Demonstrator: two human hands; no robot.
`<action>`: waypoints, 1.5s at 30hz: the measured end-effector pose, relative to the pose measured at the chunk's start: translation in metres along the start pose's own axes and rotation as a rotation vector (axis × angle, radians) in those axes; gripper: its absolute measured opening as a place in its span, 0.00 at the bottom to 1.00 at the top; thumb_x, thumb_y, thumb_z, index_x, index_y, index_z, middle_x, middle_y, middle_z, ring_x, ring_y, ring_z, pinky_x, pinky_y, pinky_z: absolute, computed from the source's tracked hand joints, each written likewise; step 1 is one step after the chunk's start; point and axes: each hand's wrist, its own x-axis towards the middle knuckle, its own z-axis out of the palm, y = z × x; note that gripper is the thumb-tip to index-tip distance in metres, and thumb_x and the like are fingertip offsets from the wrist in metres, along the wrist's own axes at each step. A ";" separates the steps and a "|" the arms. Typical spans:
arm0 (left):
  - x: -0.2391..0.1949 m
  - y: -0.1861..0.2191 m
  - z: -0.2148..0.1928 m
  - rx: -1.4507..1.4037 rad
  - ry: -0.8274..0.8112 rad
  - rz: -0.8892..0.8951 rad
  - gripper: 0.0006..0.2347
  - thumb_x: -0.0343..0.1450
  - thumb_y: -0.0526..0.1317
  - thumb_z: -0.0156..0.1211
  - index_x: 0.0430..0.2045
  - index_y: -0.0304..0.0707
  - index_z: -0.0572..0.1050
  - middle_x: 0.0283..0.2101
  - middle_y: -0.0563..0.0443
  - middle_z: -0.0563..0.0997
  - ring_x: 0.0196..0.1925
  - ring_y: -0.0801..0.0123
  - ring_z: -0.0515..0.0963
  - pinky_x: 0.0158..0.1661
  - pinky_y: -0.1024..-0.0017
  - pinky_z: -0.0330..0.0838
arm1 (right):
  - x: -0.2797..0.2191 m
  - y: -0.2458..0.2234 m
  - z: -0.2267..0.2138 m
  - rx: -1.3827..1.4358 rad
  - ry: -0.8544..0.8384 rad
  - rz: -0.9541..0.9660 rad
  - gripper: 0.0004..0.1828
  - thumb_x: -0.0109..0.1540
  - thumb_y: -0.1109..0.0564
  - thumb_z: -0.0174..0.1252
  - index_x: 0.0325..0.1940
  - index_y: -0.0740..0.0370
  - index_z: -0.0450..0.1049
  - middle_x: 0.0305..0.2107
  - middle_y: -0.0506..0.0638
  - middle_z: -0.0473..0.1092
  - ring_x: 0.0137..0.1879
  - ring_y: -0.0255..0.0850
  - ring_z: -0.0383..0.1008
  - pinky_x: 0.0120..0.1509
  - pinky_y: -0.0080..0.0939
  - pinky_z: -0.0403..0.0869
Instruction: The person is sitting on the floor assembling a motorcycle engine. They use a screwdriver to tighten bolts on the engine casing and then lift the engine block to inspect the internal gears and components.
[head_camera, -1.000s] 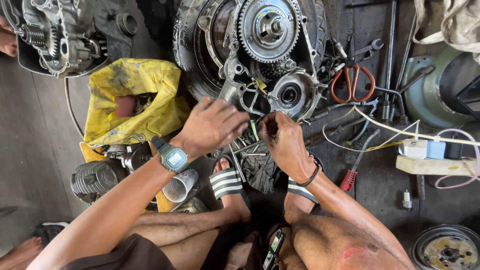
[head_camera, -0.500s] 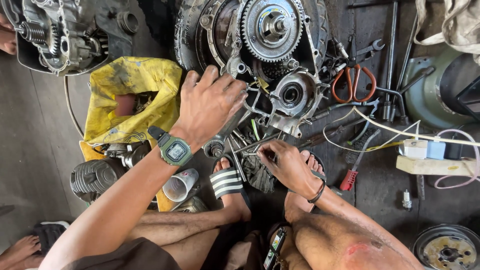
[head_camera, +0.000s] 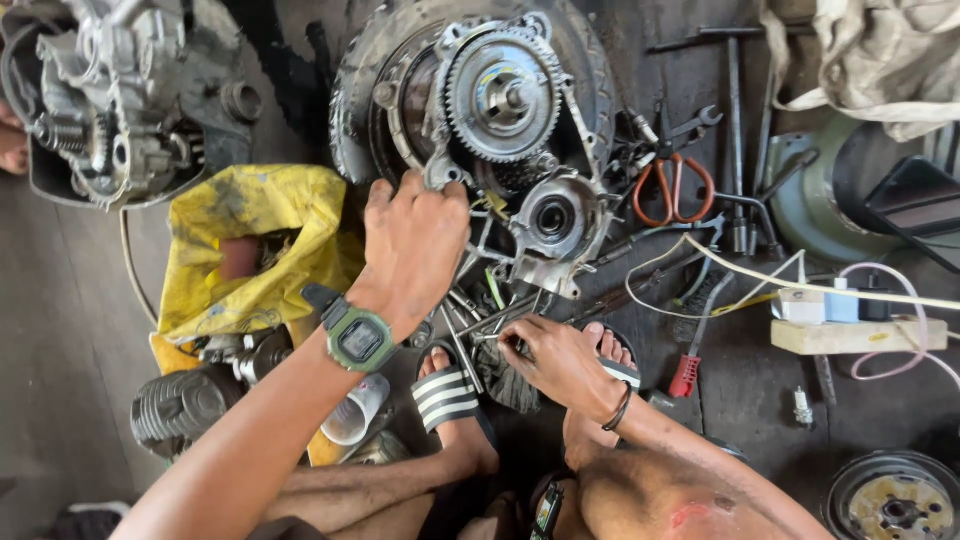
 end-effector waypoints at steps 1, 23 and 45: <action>-0.001 -0.001 0.000 -0.002 0.008 0.015 0.05 0.66 0.42 0.63 0.28 0.43 0.78 0.20 0.53 0.80 0.39 0.56 0.80 0.42 0.55 0.66 | 0.000 0.002 0.002 -0.005 0.015 0.007 0.05 0.64 0.56 0.61 0.41 0.58 0.76 0.33 0.54 0.77 0.37 0.55 0.81 0.37 0.51 0.79; -0.005 0.002 -0.018 0.309 -0.097 0.252 0.06 0.71 0.43 0.58 0.31 0.41 0.74 0.14 0.53 0.74 0.44 0.59 0.80 0.39 0.60 0.69 | -0.061 0.091 0.049 -0.158 -0.260 -0.034 0.11 0.63 0.47 0.57 0.33 0.54 0.72 0.27 0.53 0.74 0.39 0.54 0.79 0.38 0.53 0.77; -0.038 0.020 -0.043 0.102 -0.574 0.475 0.08 0.73 0.43 0.52 0.37 0.40 0.75 0.33 0.43 0.83 0.46 0.56 0.81 0.44 0.61 0.74 | -0.043 0.078 0.026 -0.263 -0.112 0.007 0.11 0.62 0.41 0.55 0.31 0.45 0.76 0.25 0.48 0.76 0.43 0.50 0.78 0.50 0.55 0.74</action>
